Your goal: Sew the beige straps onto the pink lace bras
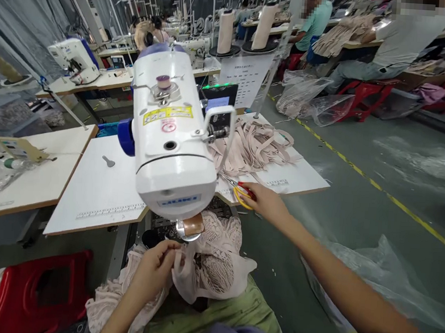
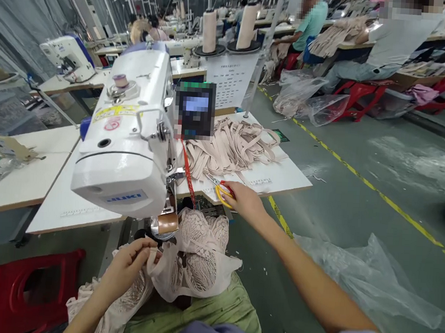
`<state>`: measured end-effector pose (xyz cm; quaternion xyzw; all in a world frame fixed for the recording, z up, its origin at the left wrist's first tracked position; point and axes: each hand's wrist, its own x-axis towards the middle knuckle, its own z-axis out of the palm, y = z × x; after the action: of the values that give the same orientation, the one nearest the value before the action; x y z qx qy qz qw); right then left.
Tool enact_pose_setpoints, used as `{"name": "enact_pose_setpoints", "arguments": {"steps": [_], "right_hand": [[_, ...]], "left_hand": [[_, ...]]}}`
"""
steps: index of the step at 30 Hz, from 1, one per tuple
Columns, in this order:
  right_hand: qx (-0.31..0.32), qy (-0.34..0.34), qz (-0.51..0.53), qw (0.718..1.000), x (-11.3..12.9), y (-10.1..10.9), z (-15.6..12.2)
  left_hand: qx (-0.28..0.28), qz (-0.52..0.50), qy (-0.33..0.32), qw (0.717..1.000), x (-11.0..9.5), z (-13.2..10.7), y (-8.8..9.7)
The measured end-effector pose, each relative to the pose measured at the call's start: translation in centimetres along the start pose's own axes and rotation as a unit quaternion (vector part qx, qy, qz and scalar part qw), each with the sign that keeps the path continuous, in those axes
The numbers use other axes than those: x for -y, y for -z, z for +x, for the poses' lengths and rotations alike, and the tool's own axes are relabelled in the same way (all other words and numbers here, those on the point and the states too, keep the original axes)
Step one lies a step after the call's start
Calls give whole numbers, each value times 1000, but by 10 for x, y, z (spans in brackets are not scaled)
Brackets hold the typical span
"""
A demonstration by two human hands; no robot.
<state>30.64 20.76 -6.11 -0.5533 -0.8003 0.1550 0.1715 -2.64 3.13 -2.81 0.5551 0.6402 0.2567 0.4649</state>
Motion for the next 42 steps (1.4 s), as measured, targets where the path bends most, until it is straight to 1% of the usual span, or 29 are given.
{"name": "enact_pose_setpoints", "arguments": {"steps": [1,2,3,4,5,6,7,8,9,10,11,13,15,16,17,18,20,21,23,25,26,28,30,32,34,37,42], "right_hand": [[-20,13,-7,1000,1,5,9],[-41,23,0,999,6,8,12],[-61,30,22,997,15,8,8],[-73,37,61,995,26,6,-1],[-57,46,117,990,39,1,-16],[-1,75,184,980,54,-7,-33],[89,123,240,959,68,-16,-51],[172,159,272,933,81,-27,-69],[209,178,290,917,93,-37,-84],[222,178,316,905,103,-47,-95],[218,164,355,894,111,-55,-104],[165,91,454,871,124,-62,-109],[106,-1,527,844,131,-58,-105],[85,-38,539,837,134,-53,-100],[71,-63,536,839,137,-46,-95],[64,-73,526,845,138,-38,-89],[48,-56,489,869,140,-25,-75],[34,-37,463,885,139,-20,-67],[3,-3,405,915,136,-15,-52],[-23,10,364,931,131,-15,-36],[-27,11,359,933,129,-17,-28],[-25,11,368,930,126,-20,-14],[-13,13,385,923,127,-20,-2],[-1,15,392,920,129,-17,6],[9,16,390,920,133,-11,12],[17,15,393,919,138,-2,16],[11,8,423,906,141,-1,24]], "left_hand": [[33,0,-9,999,-2,2,3],[53,10,-19,998,-3,4,5],[57,31,-30,997,-4,6,6],[42,59,-41,997,-5,7,4],[16,87,-51,995,-5,7,1],[-16,108,-62,992,-5,7,-4],[-45,124,-79,988,-6,7,-12],[-68,139,-102,983,-6,6,-20],[-84,150,-128,977,-8,5,-30],[-91,156,-154,971,-10,4,-39],[-90,160,-175,967,-12,3,-49],[-83,163,-199,963,-20,1,-64],[-95,136,-188,968,-30,1,-75],[-106,105,-171,974,-36,1,-78],[-118,64,-150,979,-42,2,-80],[-129,20,-127,983,-47,3,-82],[-145,-40,-91,984,-54,6,-81],[-151,-42,-78,984,-55,7,-79],[-170,-7,-53,984,-51,8,-74],[-189,50,-47,980,-43,8,-67],[-194,80,-61,976,-38,8,-64],[-199,144,-118,962,-29,9,-59],[-212,207,-172,939,-23,11,-54],[-243,252,-199,915,-21,14,-50],[-272,292,-211,892,-22,17,-46],[-284,347,-218,867,-23,21,-40],[-288,367,-223,856,-22,22,-37]]}}
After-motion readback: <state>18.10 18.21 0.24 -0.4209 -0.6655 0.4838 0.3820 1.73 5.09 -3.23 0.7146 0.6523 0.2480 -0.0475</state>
